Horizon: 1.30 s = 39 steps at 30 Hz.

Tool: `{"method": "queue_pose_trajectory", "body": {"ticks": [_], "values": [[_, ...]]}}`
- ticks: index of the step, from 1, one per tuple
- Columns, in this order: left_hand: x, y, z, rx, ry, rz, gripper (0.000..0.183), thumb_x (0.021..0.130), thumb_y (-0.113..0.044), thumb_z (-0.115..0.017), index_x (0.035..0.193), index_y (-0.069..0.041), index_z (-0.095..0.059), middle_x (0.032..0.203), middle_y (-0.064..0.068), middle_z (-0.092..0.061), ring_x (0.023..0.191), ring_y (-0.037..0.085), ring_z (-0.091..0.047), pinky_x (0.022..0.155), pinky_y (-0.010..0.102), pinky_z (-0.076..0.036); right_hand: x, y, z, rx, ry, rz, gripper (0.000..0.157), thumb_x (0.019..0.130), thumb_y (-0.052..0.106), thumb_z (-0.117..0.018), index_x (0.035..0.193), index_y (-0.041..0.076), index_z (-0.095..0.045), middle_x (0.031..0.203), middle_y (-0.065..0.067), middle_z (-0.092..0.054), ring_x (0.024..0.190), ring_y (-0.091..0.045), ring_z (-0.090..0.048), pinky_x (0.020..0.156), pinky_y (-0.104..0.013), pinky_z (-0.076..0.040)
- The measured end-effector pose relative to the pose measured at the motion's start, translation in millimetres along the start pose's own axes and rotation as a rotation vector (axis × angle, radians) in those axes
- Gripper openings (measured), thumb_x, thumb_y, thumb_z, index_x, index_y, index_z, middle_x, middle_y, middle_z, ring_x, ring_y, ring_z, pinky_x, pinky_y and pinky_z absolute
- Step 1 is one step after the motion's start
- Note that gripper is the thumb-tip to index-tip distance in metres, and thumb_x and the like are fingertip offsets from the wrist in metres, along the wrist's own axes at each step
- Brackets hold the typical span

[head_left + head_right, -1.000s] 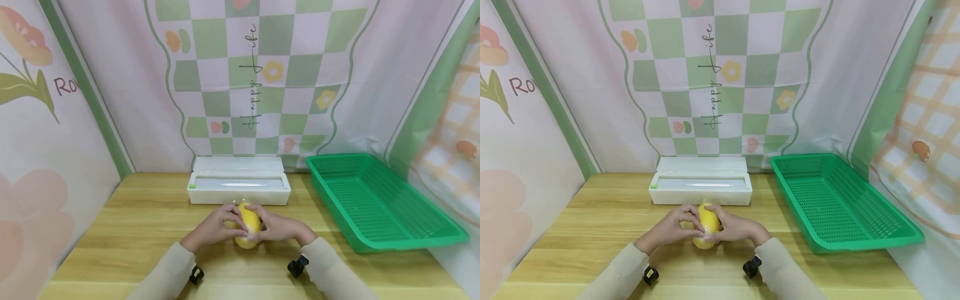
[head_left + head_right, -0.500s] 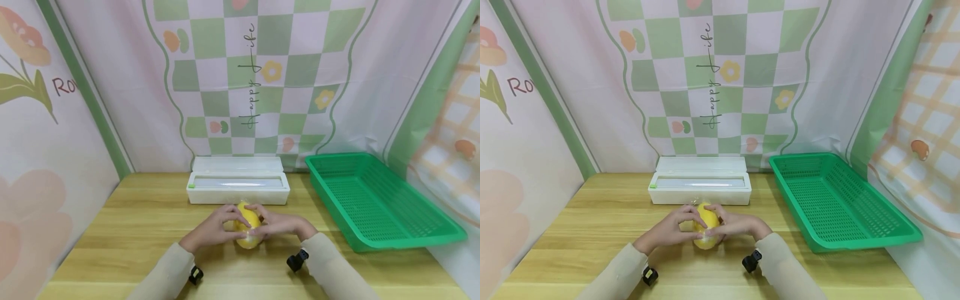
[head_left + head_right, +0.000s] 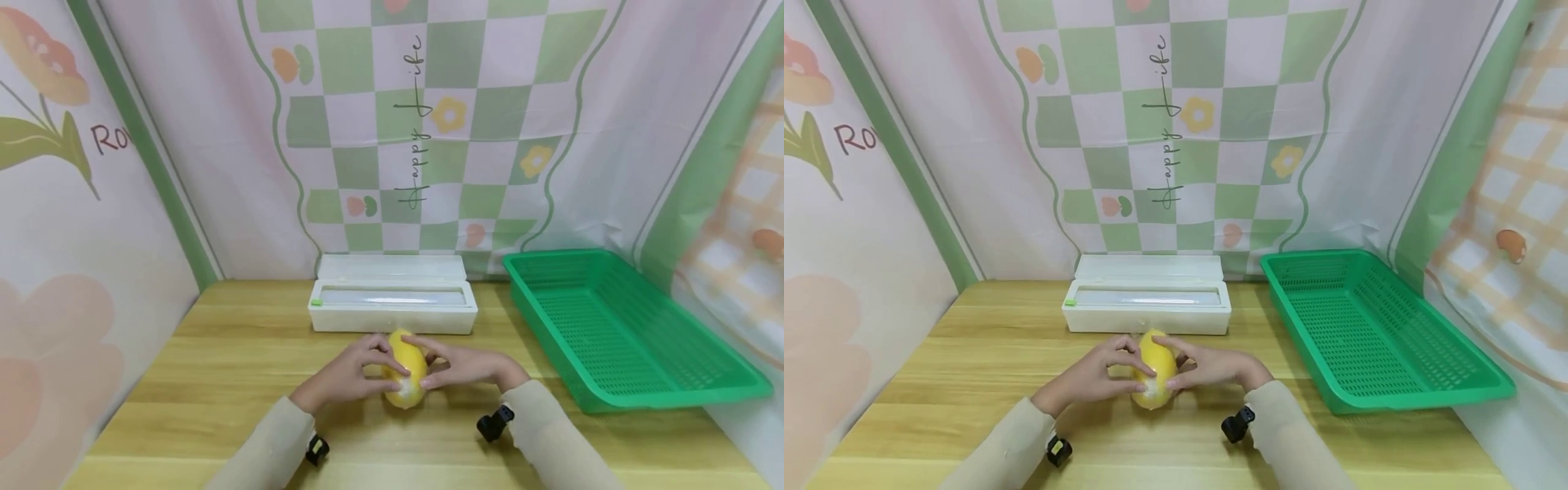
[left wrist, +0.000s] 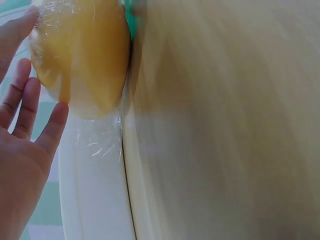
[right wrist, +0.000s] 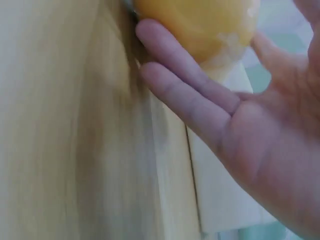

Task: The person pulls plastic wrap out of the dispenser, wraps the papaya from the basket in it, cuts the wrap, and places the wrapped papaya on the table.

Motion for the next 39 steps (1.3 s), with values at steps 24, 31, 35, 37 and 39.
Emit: {"method": "queue_pose_trajectory", "body": {"ticks": [24,31,35,37,39], "values": [[2.1,-0.8,-5.3,0.04,0.051,0.055,0.024,0.091,-0.035,-0.075,0.114,-0.029,-0.077,0.105,-0.011,-0.048,0.099,0.011,-0.041,0.085,0.028,-0.04,8,9,-1.9,-0.046,-0.081,-0.024,0.083,0.089,0.04,-0.075,0.153,0.031,-0.024,0.124,-0.016,-0.053,0.11,-0.027,-0.057,0.09,-0.046,-0.05],[5.0,-2.9,-5.9,0.034,0.04,0.056,0.026,0.089,-0.033,-0.078,0.113,-0.024,-0.075,0.104,-0.01,-0.051,0.1,0.011,-0.044,0.086,0.03,-0.043,7,11,-4.6,-0.071,-0.086,0.009,0.084,0.091,0.046,-0.072,0.156,0.032,-0.021,0.143,-0.017,-0.043,0.112,-0.026,-0.056,0.09,-0.046,-0.05],[2.7,3.6,-3.5,-0.045,0.044,0.131,0.039,0.086,-0.035,-0.081,0.117,-0.021,-0.063,0.112,-0.01,-0.056,0.108,0.011,-0.05,0.097,0.035,-0.047,7,18,-8.0,-0.097,-0.118,0.036,0.09,0.092,0.046,-0.071,0.16,0.023,-0.016,0.147,-0.019,-0.04,0.109,-0.022,-0.058,0.09,-0.04,-0.051],[-0.9,11.5,-2.1,-0.139,0.048,0.211,0.045,0.085,-0.036,-0.082,0.12,-0.019,-0.057,0.115,-0.007,-0.056,0.111,0.012,-0.053,0.098,0.036,-0.049,6,20,-10.3,-0.085,-0.126,0.048,0.089,0.094,0.043,-0.07,0.16,0.019,-0.016,0.147,-0.019,-0.041,0.11,-0.021,-0.059,0.09,-0.037,-0.052],[-5.8,21.5,-0.8,-0.205,0.046,0.302,0.045,0.089,-0.038,-0.077,0.123,-0.018,-0.056,0.119,-0.005,-0.057,0.111,0.014,-0.054,0.097,0.035,-0.05,4,21,-12.7,-0.062,-0.13,0.062,0.087,0.094,0.039,-0.071,0.159,0.018,-0.017,0.147,-0.019,-0.039,0.111,-0.021,-0.059,0.089,-0.035,-0.053]]}}
Point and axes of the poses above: each hand's wrist, its own x-axis towards the middle knuckle, its own z-axis out of the back of the hand, y = z × x, the point moved 9 cm from there along x, towards the middle knuckle
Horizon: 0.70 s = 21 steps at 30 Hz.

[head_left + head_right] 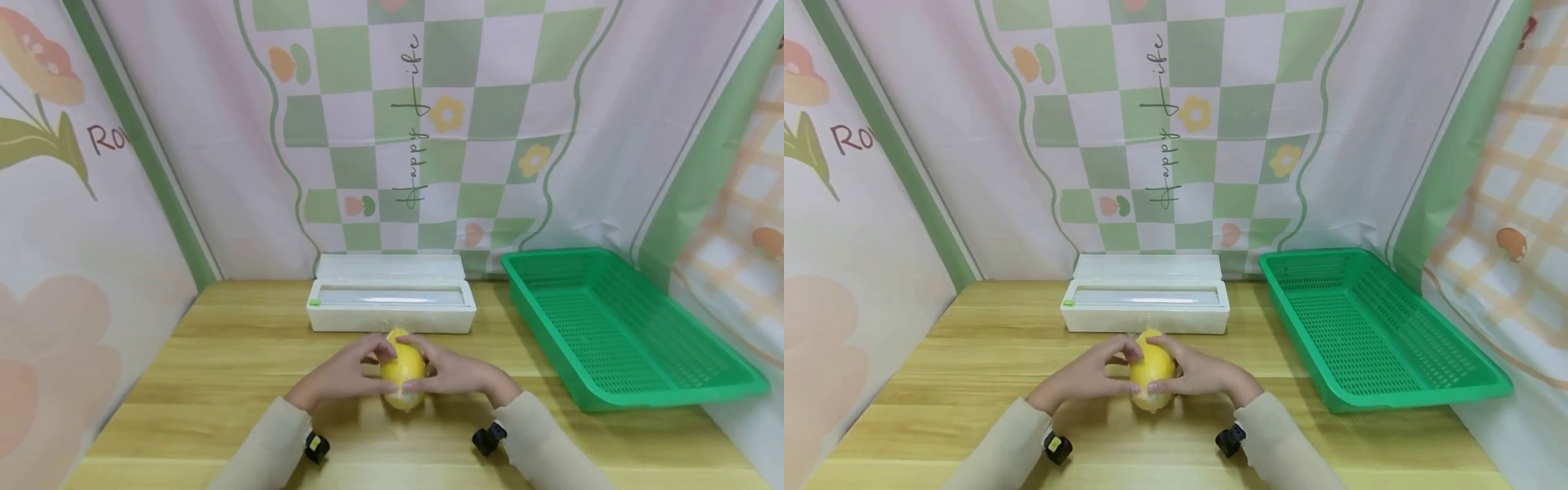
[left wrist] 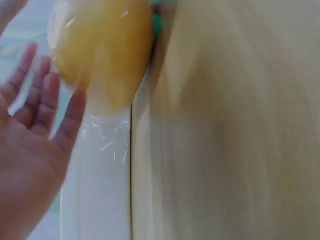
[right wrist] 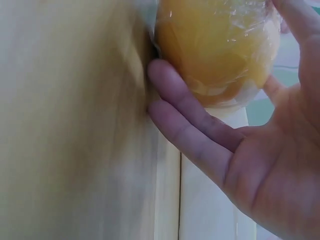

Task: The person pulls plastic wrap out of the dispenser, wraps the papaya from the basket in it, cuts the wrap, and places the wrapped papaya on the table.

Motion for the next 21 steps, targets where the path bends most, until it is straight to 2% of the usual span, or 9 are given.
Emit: {"method": "queue_pose_trajectory", "body": {"ticks": [3,6,10,12,18,21], "values": [[-3.6,18.0,4.0,-0.065,-0.009,0.136,0.042,0.098,-0.04,-0.064,0.129,-0.013,-0.055,0.115,0.0,-0.059,0.103,0.019,-0.059,0.086,0.035,-0.054,-3,4,-3.0,0.015,-0.018,0.029,0.085,0.093,0.035,-0.073,0.158,0.016,-0.021,0.146,-0.019,-0.04,0.112,-0.022,-0.059,0.089,-0.033,-0.054],[-5.1,29.9,1.8,-0.015,0.029,0.207,0.048,0.105,-0.046,-0.049,0.134,-0.009,-0.055,0.114,0.002,-0.06,0.1,0.019,-0.061,0.083,0.036,-0.053,-6,9,-4.3,-0.009,-0.056,0.054,0.085,0.091,0.035,-0.076,0.157,0.015,-0.024,0.151,-0.02,-0.035,0.115,-0.023,-0.057,0.09,-0.032,-0.053],[-0.6,34.3,-5.7,0.024,0.095,0.209,0.051,0.106,-0.051,-0.041,0.135,-0.011,-0.058,0.115,-0.002,-0.061,0.103,0.015,-0.059,0.092,0.038,-0.05,-9,13,-5.8,-0.071,-0.099,0.056,0.085,0.089,0.039,-0.078,0.156,0.019,-0.029,0.153,-0.019,-0.032,0.117,-0.023,-0.053,0.089,-0.031,-0.052],[2.6,36.4,-7.6,0.004,0.108,0.225,0.054,0.105,-0.053,-0.04,0.135,-0.012,-0.058,0.115,-0.001,-0.062,0.104,0.016,-0.058,0.094,0.041,-0.049,-9,15,-6.6,-0.096,-0.111,0.051,0.085,0.088,0.041,-0.078,0.155,0.02,-0.031,0.152,-0.02,-0.033,0.117,-0.023,-0.053,0.088,-0.03,-0.053],[15.2,42.6,-8.9,-0.007,0.133,0.286,0.068,0.102,-0.064,-0.037,0.148,-0.015,-0.048,0.14,0.006,-0.056,0.128,0.022,-0.051,0.109,0.048,-0.039,-9,18,-8.3,-0.152,-0.125,0.037,0.088,0.085,0.045,-0.079,0.155,0.019,-0.032,0.148,-0.02,-0.035,0.116,-0.025,-0.051,0.085,-0.03,-0.054],[23.9,45.1,-10.6,-0.006,0.17,0.27,0.068,0.101,-0.063,-0.04,0.147,-0.014,-0.048,0.138,0.005,-0.057,0.127,0.02,-0.052,0.11,0.046,-0.038,-9,16,-8.3,-0.161,-0.121,0.026,0.088,0.085,0.047,-0.079,0.155,0.021,-0.032,0.146,-0.02,-0.036,0.115,-0.025,-0.05,0.085,-0.031,-0.053]]}}
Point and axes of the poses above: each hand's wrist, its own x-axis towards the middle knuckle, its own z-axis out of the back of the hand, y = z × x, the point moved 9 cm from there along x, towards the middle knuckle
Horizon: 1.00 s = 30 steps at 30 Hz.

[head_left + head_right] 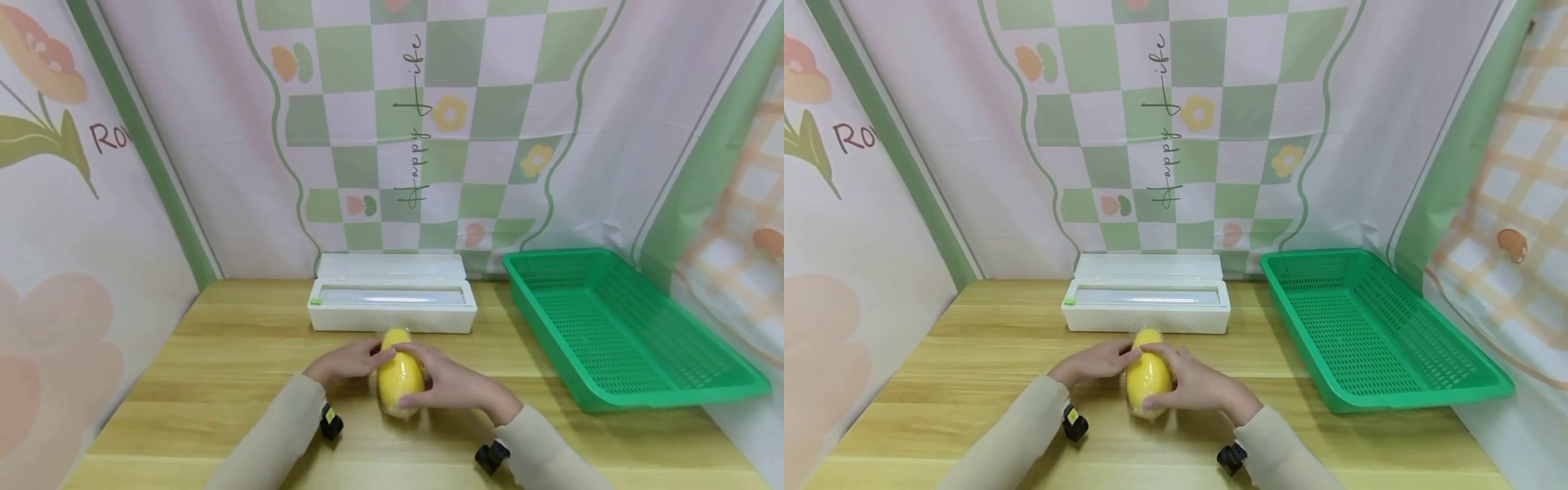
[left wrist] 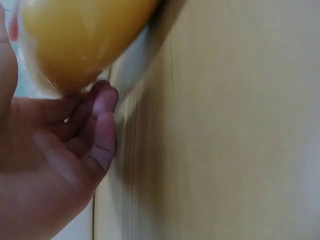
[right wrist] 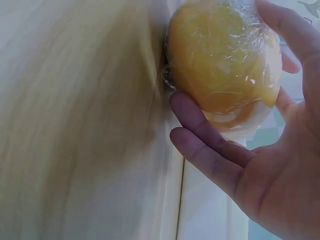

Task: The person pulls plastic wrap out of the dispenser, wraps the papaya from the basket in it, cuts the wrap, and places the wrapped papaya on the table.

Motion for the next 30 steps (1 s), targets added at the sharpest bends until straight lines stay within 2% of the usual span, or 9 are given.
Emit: {"method": "queue_pose_trajectory", "body": {"ticks": [7,11,15,18,23,26,30], "values": [[17.4,3.0,0.0,-0.183,0.116,-0.012,0.054,0.097,-0.05,-0.061,0.13,-0.007,-0.057,0.11,0.002,-0.065,0.103,0.016,-0.06,0.1,0.037,-0.046,3,-1,-0.9,0.016,0.036,0.011,0.087,0.086,0.044,-0.079,0.155,0.022,-0.03,0.145,-0.02,-0.036,0.112,-0.024,-0.05,0.084,-0.034,-0.054],[23.1,0.3,0.2,-0.245,0.161,-0.04,0.045,0.094,-0.04,-0.068,0.124,-0.008,-0.059,0.107,0.004,-0.066,0.101,0.017,-0.061,0.095,0.033,-0.048,3,-1,-0.4,0.035,0.051,0.016,0.088,0.086,0.042,-0.079,0.155,0.023,-0.03,0.146,-0.02,-0.035,0.113,-0.024,-0.05,0.085,-0.035,-0.053],[25.7,1.9,-0.5,-0.309,0.174,-0.032,0.046,0.092,-0.034,-0.071,0.126,-0.007,-0.056,0.113,0.006,-0.065,0.106,0.019,-0.06,0.099,0.034,-0.046,3,-2,-0.3,0.046,0.06,0.021,0.087,0.086,0.041,-0.079,0.156,0.023,-0.03,0.147,-0.02,-0.034,0.115,-0.025,-0.048,0.087,-0.037,-0.052],[24.9,4.2,-0.3,-0.33,0.157,0.0,0.053,0.091,-0.035,-0.073,0.131,-0.009,-0.052,0.119,0.005,-0.062,0.111,0.02,-0.058,0.104,0.036,-0.043,3,-2,-0.3,0.044,0.062,0.024,0.088,0.086,0.041,-0.079,0.156,0.022,-0.03,0.148,-0.019,-0.033,0.116,-0.026,-0.048,0.087,-0.038,-0.051],[21.8,5.3,3.3,-0.271,0.1,0.023,0.072,0.088,-0.045,-0.074,0.146,-0.014,-0.043,0.134,0.0,-0.054,0.124,0.017,-0.05,0.111,0.042,-0.035,2,-2,0.6,0.033,0.059,0.028,0.088,0.086,0.041,-0.079,0.156,0.023,-0.029,0.15,-0.019,-0.033,0.116,-0.026,-0.047,0.089,-0.04,-0.05],[19.5,2.0,3.8,-0.239,0.09,-0.014,0.077,0.09,-0.048,-0.072,0.154,-0.022,-0.037,0.142,-0.003,-0.049,0.13,0.016,-0.045,0.113,0.044,-0.032,2,-3,0.2,0.032,0.063,0.032,0.089,0.086,0.042,-0.079,0.156,0.024,-0.028,0.151,-0.02,-0.032,0.117,-0.026,-0.048,0.09,-0.04,-0.05],[15.7,-5.3,2.1,-0.255,0.107,-0.087,0.074,0.093,-0.045,-0.069,0.156,-0.028,-0.034,0.146,-0.003,-0.046,0.13,0.017,-0.045,0.112,0.044,-0.033,2,-4,-1.1,0.049,0.075,0.046,0.089,0.087,0.042,-0.078,0.157,0.024,-0.026,0.149,-0.019,-0.033,0.116,-0.025,-0.05,0.089,-0.037,-0.05]]}}
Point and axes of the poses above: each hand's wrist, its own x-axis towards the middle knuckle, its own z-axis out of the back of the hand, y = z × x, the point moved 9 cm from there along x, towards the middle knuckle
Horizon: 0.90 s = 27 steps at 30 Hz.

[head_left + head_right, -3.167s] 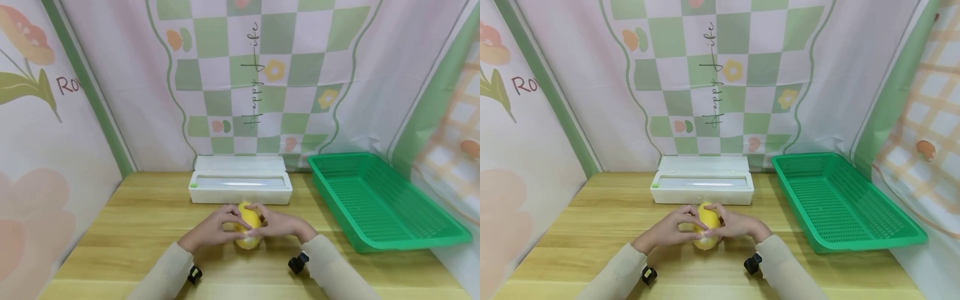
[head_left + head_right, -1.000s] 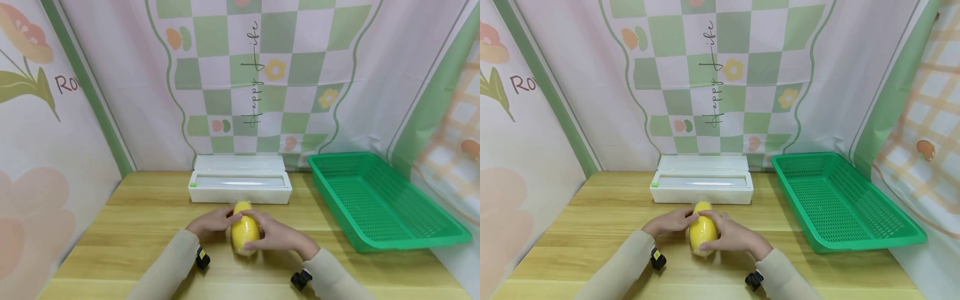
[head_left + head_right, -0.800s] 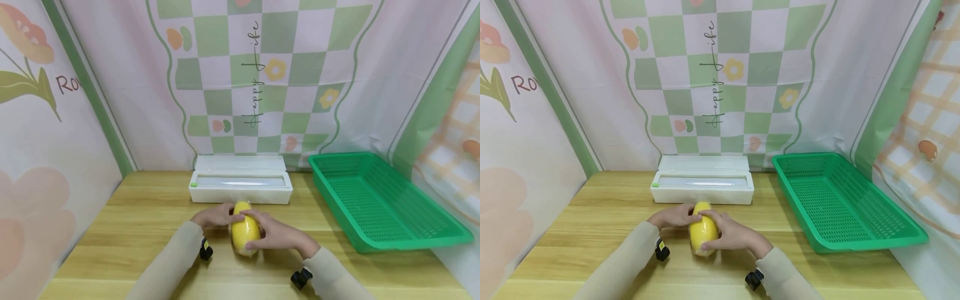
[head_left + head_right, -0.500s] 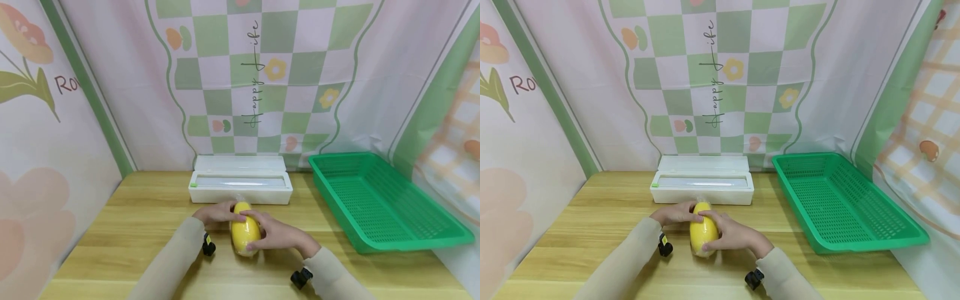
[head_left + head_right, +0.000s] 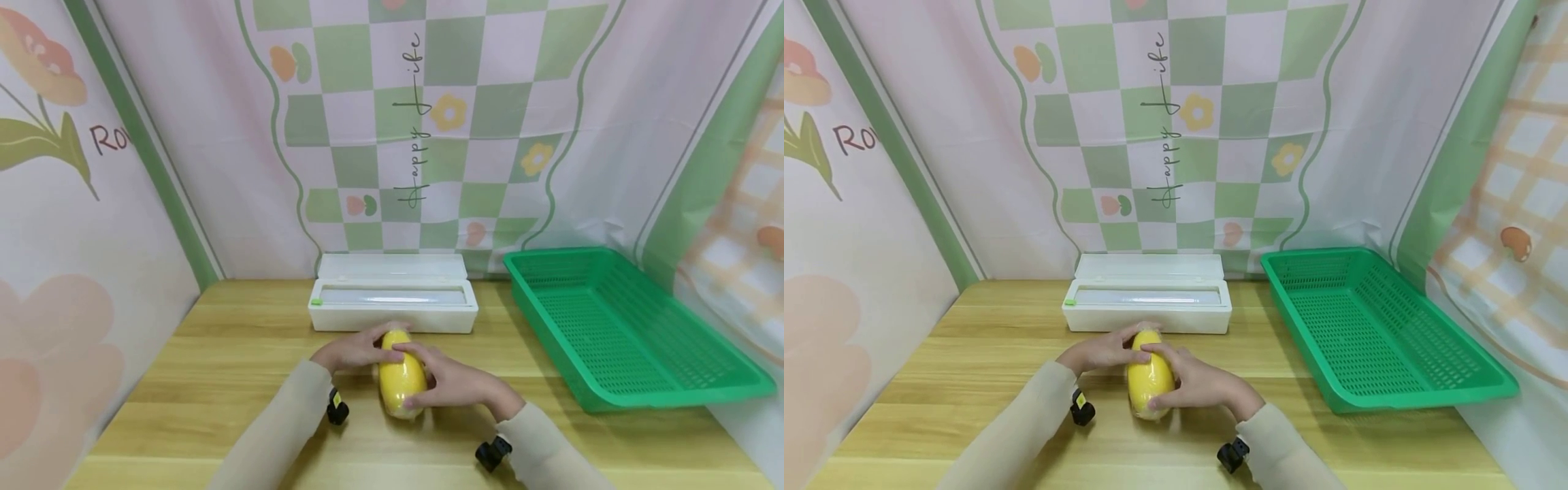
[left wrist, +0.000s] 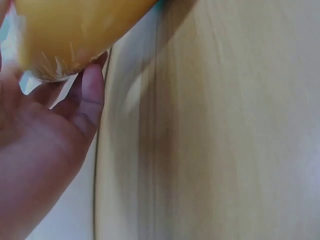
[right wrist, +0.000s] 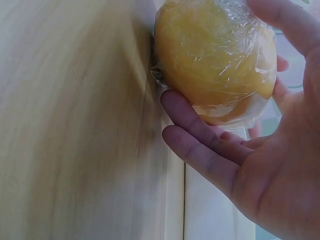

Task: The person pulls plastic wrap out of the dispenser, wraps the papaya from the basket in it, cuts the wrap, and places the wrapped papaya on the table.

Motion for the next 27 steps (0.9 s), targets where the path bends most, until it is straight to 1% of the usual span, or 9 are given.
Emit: {"method": "queue_pose_trajectory", "body": {"ticks": [2,5,9,12,16,18,22,25,27], "values": [[-1.0,-4.3,-1.9,0.007,0.011,-0.034,0.071,0.096,-0.043,-0.067,0.156,-0.026,-0.034,0.149,-0.001,-0.046,0.131,0.017,-0.045,0.111,0.044,-0.034,0,-1,-0.4,0.016,0.007,0.005,0.088,0.088,0.04,-0.077,0.157,0.023,-0.025,0.148,-0.019,-0.034,0.114,-0.025,-0.051,0.088,-0.035,-0.051],[-3.1,-8.7,-3.1,0.057,0.002,-0.061,0.069,0.098,-0.045,-0.063,0.157,-0.025,-0.034,0.153,0.001,-0.043,0.134,0.017,-0.043,0.111,0.045,-0.034,0,-3,-0.7,0.035,0.016,-0.002,0.087,0.09,0.039,-0.076,0.158,0.024,-0.024,0.147,-0.02,-0.034,0.113,-0.023,-0.052,0.087,-0.033,-0.052],[-6.1,-13.2,-4.0,0.14,-0.03,-0.075,0.068,0.1,-0.048,-0.057,0.159,-0.024,-0.031,0.16,-0.003,-0.032,0.144,0.02,-0.031,0.115,0.051,-0.028,1,-4,0.2,0.024,0.019,-0.008,0.086,0.091,0.04,-0.075,0.158,0.026,-0.023,0.147,-0.02,-0.035,0.111,-0.022,-0.052,0.088,-0.035,-0.051],[-7.5,-16.3,-3.9,0.234,-0.059,-0.102,0.067,0.103,-0.05,-0.05,0.16,-0.024,-0.026,0.164,-0.005,-0.022,0.149,0.021,-0.02,0.117,0.055,-0.021,1,-3,1.8,0.015,0.014,0.002,0.086,0.091,0.041,-0.074,0.159,0.025,-0.023,0.145,-0.018,-0.037,0.112,-0.022,-0.052,0.09,-0.037,-0.05],[-8.4,-20.2,-5.3,0.366,-0.082,-0.174,0.064,0.107,-0.045,-0.042,0.161,-0.018,-0.021,0.167,0.0,-0.012,0.151,0.022,-0.013,0.118,0.054,-0.016,2,-1,3.4,0.034,0.008,0.031,0.085,0.092,0.038,-0.073,0.159,0.021,-0.024,0.142,-0.016,-0.041,0.114,-0.022,-0.053,0.092,-0.036,-0.05],[-9.4,-21.0,-5.6,0.402,-0.097,-0.19,0.062,0.108,-0.043,-0.04,0.161,-0.016,-0.02,0.167,0.0,-0.009,0.151,0.023,-0.011,0.119,0.054,-0.015,3,0,4.1,0.047,0.009,0.042,0.084,0.093,0.036,-0.073,0.159,0.02,-0.024,0.141,-0.016,-0.042,0.114,-0.022,-0.054,0.093,-0.036,-0.05],[-15.2,-23.5,-3.7,0.406,-0.146,-0.138,0.063,0.107,-0.045,-0.041,0.16,-0.016,-0.022,0.167,-0.003,-0.008,0.151,0.019,-0.01,0.119,0.052,-0.015,5,0,4.9,0.074,0.018,0.035,0.083,0.093,0.035,-0.073,0.158,0.018,-0.025,0.143,-0.013,-0.044,0.117,-0.021,-0.055,0.093,-0.035,-0.051],[-22.4,-28.3,-2.1,0.41,-0.191,-0.101,0.065,0.106,-0.048,-0.043,0.159,-0.014,-0.027,0.166,-0.001,-0.015,0.15,0.02,-0.016,0.119,0.05,-0.018,6,0,4.9,0.076,0.022,0.022,0.082,0.092,0.035,-0.074,0.157,0.018,-0.027,0.142,-0.011,-0.045,0.116,-0.021,-0.055,0.092,-0.037,-0.051],[-27.7,-31.3,-1.7,0.416,-0.209,-0.09,0.063,0.107,-0.046,-0.041,0.158,-0.011,-0.029,0.165,0.002,-0.021,0.149,0.021,-0.02,0.119,0.049,-0.019,7,-1,4.1,0.076,0.025,0.011,0.081,0.092,0.036,-0.075,0.157,0.021,-0.028,0.142,-0.01,-0.045,0.114,-0.021,-0.055,0.091,-0.037,-0.051]]}}
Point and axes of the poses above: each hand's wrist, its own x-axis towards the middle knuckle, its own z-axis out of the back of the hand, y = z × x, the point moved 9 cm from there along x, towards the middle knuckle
